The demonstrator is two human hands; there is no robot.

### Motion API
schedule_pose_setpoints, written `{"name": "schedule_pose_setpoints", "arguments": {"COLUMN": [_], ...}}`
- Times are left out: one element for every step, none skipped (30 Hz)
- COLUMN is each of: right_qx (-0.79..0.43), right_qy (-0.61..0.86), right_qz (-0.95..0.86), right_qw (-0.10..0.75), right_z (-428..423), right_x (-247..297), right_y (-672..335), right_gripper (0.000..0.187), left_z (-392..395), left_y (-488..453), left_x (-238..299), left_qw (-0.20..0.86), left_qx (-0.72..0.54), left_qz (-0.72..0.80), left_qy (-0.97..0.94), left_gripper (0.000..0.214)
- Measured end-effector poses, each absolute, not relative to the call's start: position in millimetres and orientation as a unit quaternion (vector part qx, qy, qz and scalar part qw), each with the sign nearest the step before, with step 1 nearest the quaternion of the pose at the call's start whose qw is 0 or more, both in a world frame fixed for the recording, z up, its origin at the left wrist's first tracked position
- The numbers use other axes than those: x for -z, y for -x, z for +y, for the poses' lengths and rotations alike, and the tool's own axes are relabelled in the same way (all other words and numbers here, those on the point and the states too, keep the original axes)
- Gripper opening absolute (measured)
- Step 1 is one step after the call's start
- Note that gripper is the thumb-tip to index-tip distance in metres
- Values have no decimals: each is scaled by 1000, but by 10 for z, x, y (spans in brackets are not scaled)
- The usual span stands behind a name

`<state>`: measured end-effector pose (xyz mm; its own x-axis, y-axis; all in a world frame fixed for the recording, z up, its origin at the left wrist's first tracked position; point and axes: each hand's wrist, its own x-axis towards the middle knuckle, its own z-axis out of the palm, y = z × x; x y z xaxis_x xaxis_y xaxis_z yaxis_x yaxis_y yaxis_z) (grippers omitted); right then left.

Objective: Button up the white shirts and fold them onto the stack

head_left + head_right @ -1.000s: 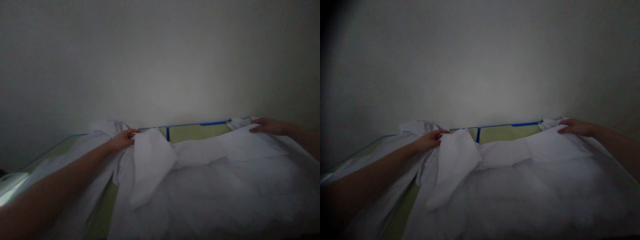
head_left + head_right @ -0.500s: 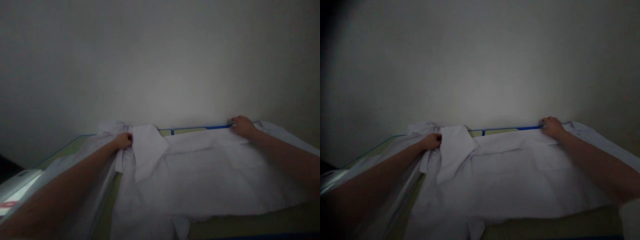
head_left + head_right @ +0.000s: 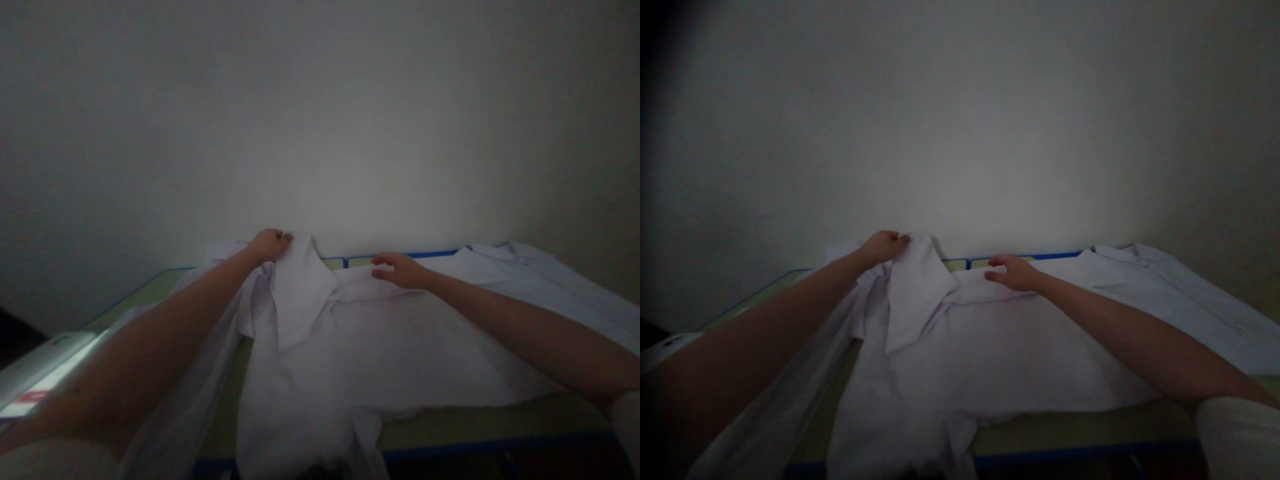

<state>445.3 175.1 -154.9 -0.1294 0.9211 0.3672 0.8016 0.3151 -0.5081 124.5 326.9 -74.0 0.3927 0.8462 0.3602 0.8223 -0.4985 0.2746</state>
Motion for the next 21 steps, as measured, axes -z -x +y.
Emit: {"name": "schedule_pose_setpoints", "arguments": {"right_qx": [-152, -211, -264, -308, -342, -366, -379, -382, -376, -364, -347, -330, -312, -295, -279, -264, -251, -240, -232, -227, -221], "right_qy": [562, 532, 488, 436, 382, 334, 297, 276, 270, 275, 287, 301, 314, 323, 327, 322, 310, 294, 283, 279, 285], "right_qz": [-729, -715, -706, -704, -708, -716, -726, -735, -741, -742, -736, -725, -708, -688, -671, -658, -650, -645, -638, -635, -634], "right_qw": [361, 402, 439, 468, 486, 492, 491, 487, 486, 491, 505, 525, 551, 578, 604, 627, 647, 663, 678, 684, 684], "right_z": [1813, 1864, 1895, 1904, 1886, 1841, 1769, 1671, 1550, 1407, 1245, 1068, 880, 685, 489, 298, 117, -51, -202, -338, -461], "right_x": [1455, 1341, 1210, 1066, 915, 765, 625, 501, 401, 326, 278, 253, 249, 257, 273, 291, 311, 331, 357, 393, 445], "right_y": [-4322, -4194, -4072, -3959, -3859, -3776, -3714, -3674, -3659, -3666, -3694, -3739, -3796, -3862, -3930, -3999, -4066, -4132, -4197, -4266, -4340], "right_gripper": [59, 69, 77, 83, 87, 88, 89, 89, 87, 82, 75, 67, 60, 57, 55, 55, 54, 50, 43, 32, 21], "left_z": [3141, 2987, 2810, 2617, 2420, 2229, 2057, 1916, 1814, 1758, 1751, 1792, 1878, 2000, 2148, 2311, 2478, 2638, 2782, 2904, 3001], "left_y": [-1242, -1244, -1256, -1283, -1327, -1388, -1458, -1530, -1594, -1640, -1660, -1649, -1605, -1531, -1431, -1312, -1184, -1052, -925, -809, -706], "left_x": [678, 616, 551, 486, 420, 357, 298, 249, 212, 192, 194, 221, 277, 363, 479, 622, 786, 960, 1135, 1297, 1437], "left_qw": [38, 55, 78, 111, 144, 172, 196, 212, 227, 240, 253, 262, 263, 255, 233, 189, 141, 105, 80, 57, 40], "left_qx": [-261, -285, -300, -305, -298, -290, -285, -290, -303, -321, -339, -350, -350, -338, -308, -269, -218, -169, -120, -75, -53], "left_qz": [480, 445, 396, 337, 280, 230, 182, 133, 84, 40, 1, -25, -35, -32, -10, 22, 62, 107, 145, 171, 183], "left_qy": [-837, -847, -864, -884, -901, -913, -920, -924, -922, -915, -906, -899, -898, -906, -923, -944, -964, -974, -979, -981, -981], "left_gripper": [46, 48, 47, 46, 45, 43, 41, 39, 36, 35, 36, 40, 45, 49, 52, 54, 59, 67, 74, 80, 86]}}
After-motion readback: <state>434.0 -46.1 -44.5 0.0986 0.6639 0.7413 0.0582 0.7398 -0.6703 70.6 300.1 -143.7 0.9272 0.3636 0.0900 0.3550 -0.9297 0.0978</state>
